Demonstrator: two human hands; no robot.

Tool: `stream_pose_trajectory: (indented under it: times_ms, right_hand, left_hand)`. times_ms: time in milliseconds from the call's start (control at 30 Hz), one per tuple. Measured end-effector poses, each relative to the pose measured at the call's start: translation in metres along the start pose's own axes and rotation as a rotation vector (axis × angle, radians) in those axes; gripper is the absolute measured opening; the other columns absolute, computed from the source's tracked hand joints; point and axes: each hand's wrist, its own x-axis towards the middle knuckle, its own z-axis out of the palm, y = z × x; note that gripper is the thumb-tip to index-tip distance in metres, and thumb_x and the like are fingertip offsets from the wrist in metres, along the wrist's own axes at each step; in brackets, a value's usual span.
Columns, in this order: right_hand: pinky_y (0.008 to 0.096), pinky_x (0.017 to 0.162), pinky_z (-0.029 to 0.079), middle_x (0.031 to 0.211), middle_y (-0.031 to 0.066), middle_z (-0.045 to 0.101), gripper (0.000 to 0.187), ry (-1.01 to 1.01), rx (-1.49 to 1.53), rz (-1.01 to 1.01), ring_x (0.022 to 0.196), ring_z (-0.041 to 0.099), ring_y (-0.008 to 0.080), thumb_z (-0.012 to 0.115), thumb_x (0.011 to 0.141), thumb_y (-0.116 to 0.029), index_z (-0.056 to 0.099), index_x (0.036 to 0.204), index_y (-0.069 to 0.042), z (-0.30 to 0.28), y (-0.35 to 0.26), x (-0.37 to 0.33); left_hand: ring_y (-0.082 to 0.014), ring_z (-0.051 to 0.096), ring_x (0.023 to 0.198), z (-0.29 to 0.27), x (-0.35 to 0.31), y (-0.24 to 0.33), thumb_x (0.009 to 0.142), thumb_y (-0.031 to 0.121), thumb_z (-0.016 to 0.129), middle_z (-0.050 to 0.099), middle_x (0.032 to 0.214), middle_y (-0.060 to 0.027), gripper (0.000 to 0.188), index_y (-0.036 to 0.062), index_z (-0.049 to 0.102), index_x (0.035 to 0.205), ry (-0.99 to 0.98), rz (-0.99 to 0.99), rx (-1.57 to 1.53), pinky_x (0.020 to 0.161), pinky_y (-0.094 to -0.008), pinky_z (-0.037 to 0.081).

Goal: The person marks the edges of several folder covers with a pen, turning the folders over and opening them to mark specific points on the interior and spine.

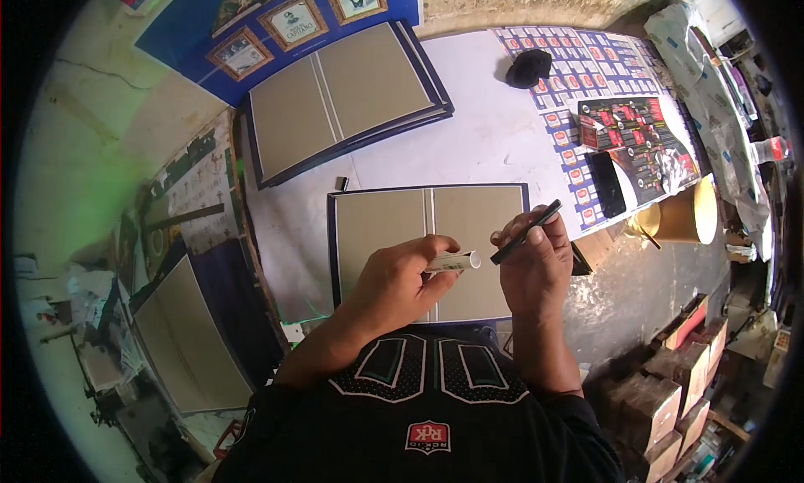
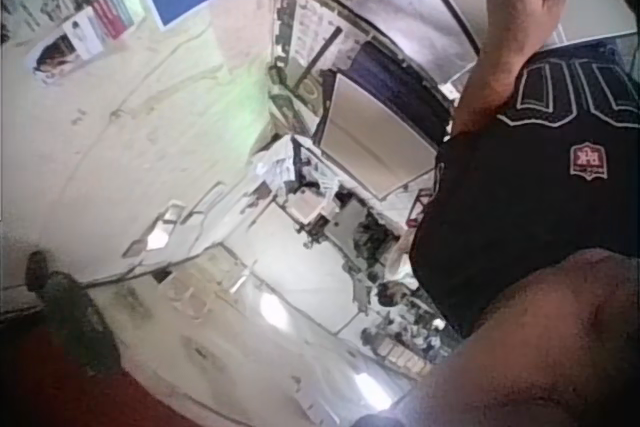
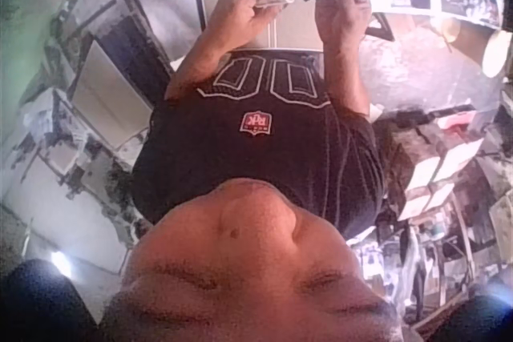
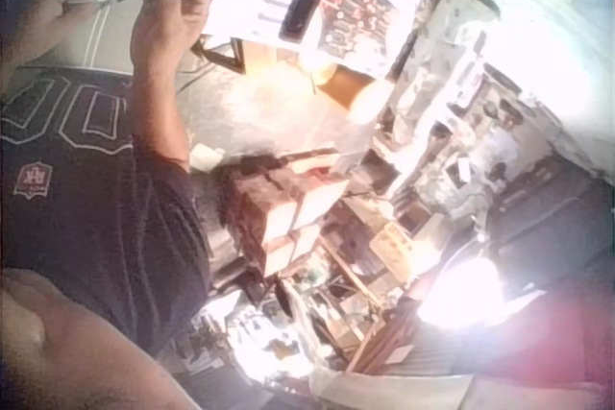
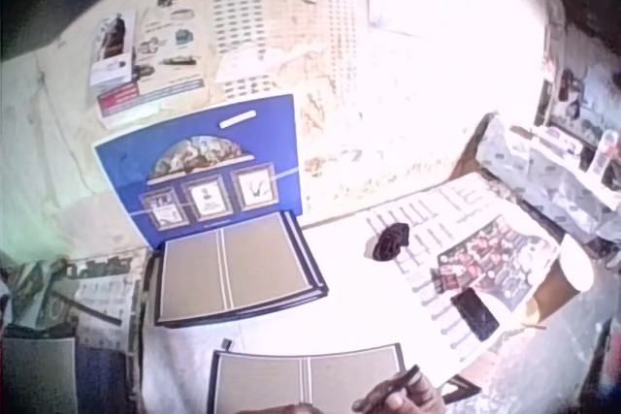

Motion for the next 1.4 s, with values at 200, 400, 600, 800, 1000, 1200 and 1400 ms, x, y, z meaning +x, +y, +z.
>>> stream_pose_trajectory:
  times_ms: [200,400,600,800,1000,1200,1400]
  right_hand:
    - [0.0404,0.082,0.054,0.087,0.0073,0.059,0.018,-0.021,0.01,-0.003,0.083,0.063,0.0205,0.063,0.086,0.002,0.053,0.101,-0.002,0.009,0.0,-0.003]
    - [0.0408,0.082,0.054,0.088,0.0085,0.061,0.02,-0.047,-0.074,-0.075,0.082,0.063,0.0212,0.064,0.084,0.005,0.054,0.1,-0.002,0.011,0.0,-0.004]
    - [0.0406,0.083,0.053,0.091,0.0125,0.064,0.022,-0.036,-0.226,-0.208,0.086,0.065,0.0228,0.064,0.082,0.007,0.054,0.099,-0.002,0.019,0.0,-0.009]
    - [0.0367,0.083,0.053,0.093,0.0153,0.064,0.024,-0.076,-0.384,-0.287,0.089,0.065,0.0228,0.063,0.082,0.009,0.053,0.101,0.0,0.02,-0.006,-0.014]
    - [0.0343,0.084,0.051,0.095,0.0163,0.064,0.025,-0.115,-0.433,-0.283,0.092,0.064,0.0221,0.063,0.082,0.01,0.052,0.103,0.0,0.023,0.002,-0.02]
    - [0.0355,0.084,0.052,0.095,0.0152,0.064,0.025,-0.085,-0.394,-0.25,0.092,0.064,0.0226,0.064,0.083,0.008,0.052,0.102,-0.001,0.023,0.006,-0.019]
    - [0.0357,0.086,0.05,0.095,0.011,0.064,0.024,-0.041,0.018,-0.032,0.092,0.062,0.0201,0.067,0.083,0.001,0.053,0.102,-0.006,0.019,0.02,-0.022]
  left_hand:
    - [-0.0213,0.068,0.066,0.004,-0.003,-0.004,0.083,0.012,0.071,0.066,0.082,-0.0128,0.027,0.0052,0.059,0.107,0.022,0.033,-0.016,0.056,-0.0297,0.052]
    - [-0.0207,0.068,0.065,0.002,-0.003,-0.003,0.081,0.012,0.072,0.067,0.082,-0.0128,0.027,0.0051,0.061,0.105,0.026,0.039,-0.029,0.055,-0.0298,0.052]
    - [-0.0201,0.068,0.066,0.003,-0.006,-0.01,0.081,0.01,0.072,0.067,0.08,-0.0128,0.027,0.0053,0.061,0.106,0.081,0.097,-0.023,0.056,-0.0295,0.051]
    - [-0.0122,0.064,0.064,-0.002,-0.01,-0.002,0.082,0.009,0.072,0.068,0.081,-0.0094,0.022,0.0011,0.064,0.101,0.217,0.129,-0.266,0.054,-0.0258,0.048]
    - [-0.0167,0.068,0.066,-0.001,-0.003,0.006,0.078,0.012,0.077,0.068,0.081,-0.01,0.027,0.0033,0.064,0.1,0.232,0.26,-0.3,0.056,-0.0266,0.051]
    - [-0.0064,0.055,0.055,0.006,-0.002,0.002,0.078,0.007,0.075,0.069,0.078,-0.0072,0.021,0.0018,0.065,0.096,0.299,0.345,-0.304,0.048,-0.0222,0.043]
    - [-0.0034,0.049,0.048,0.011,0.0,0.005,0.078,0.005,0.075,0.062,0.065,-0.0022,0.022,0.0029,0.065,0.098,0.423,0.335,-0.397,0.043,-0.0199,0.036]
